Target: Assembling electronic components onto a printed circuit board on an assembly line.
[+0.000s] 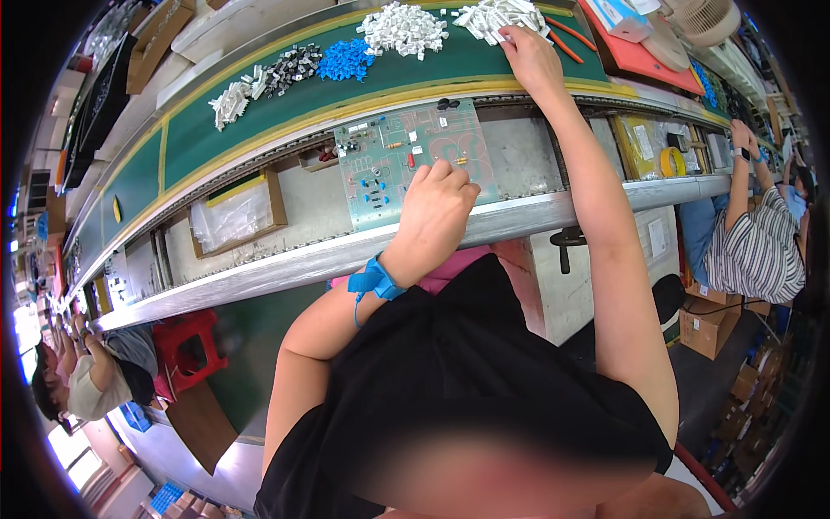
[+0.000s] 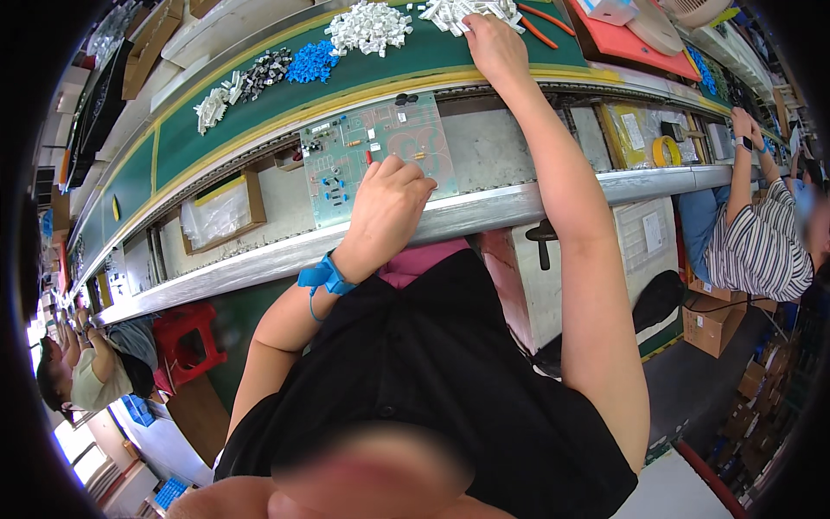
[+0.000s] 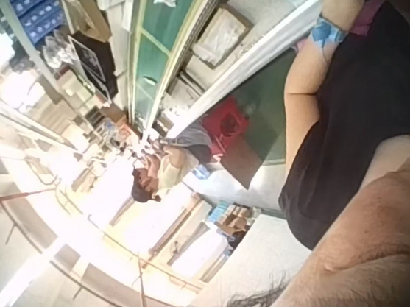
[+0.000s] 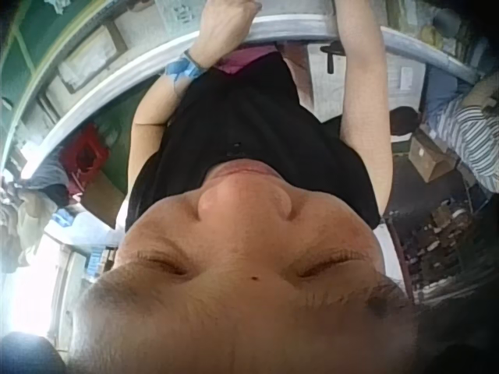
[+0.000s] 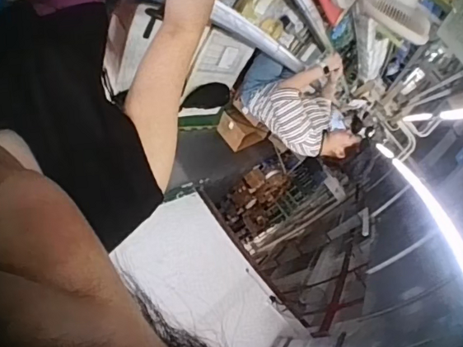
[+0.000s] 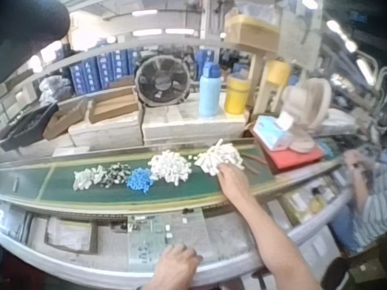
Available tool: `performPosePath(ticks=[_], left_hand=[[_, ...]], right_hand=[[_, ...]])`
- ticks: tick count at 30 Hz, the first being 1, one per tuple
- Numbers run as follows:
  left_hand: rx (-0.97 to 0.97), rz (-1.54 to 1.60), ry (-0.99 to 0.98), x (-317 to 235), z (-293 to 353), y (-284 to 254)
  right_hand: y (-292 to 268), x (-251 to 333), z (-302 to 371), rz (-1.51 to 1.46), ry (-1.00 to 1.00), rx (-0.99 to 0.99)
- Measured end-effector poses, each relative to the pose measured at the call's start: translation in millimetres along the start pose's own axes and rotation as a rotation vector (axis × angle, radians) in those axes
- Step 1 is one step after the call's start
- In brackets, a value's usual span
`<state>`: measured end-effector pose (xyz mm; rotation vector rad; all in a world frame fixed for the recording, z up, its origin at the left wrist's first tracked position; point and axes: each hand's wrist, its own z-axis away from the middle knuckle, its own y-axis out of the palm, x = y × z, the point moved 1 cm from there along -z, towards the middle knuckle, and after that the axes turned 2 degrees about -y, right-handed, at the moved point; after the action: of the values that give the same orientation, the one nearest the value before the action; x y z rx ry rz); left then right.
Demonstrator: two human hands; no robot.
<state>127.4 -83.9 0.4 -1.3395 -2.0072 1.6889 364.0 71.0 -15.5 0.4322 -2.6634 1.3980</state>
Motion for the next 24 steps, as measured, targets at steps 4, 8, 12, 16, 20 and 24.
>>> performPosePath(ticks=[4,8,12,16,20,24], left_hand=[[0.035,-0.045,0.010,2.4,1.9,-2.1],[0.066,-0.056,0.023,0.5,3.4,-4.4],[0.073,-0.058,0.028,0.7,3.9,-5.3],[0.012,-0.068,0.065,2.4,3.7,-2.9],[0.005,-0.074,0.063,3.0,3.9,-2.9],[0.007,-0.060,0.064,4.1,4.3,-3.7]], right_hand=[[-26.2,23.5,2.8,-0.160,-0.035,0.089],[-53.8,59.0,24.1,-0.462,-0.138,0.370],[-53.9,72.1,44.6,-0.425,-0.335,0.415],[-45.1,72.5,51.6,-0.371,-0.398,0.406],[-39.5,72.4,50.6,-0.363,-0.409,0.388],[-35.8,72.3,49.4,-0.370,-0.418,0.390]])
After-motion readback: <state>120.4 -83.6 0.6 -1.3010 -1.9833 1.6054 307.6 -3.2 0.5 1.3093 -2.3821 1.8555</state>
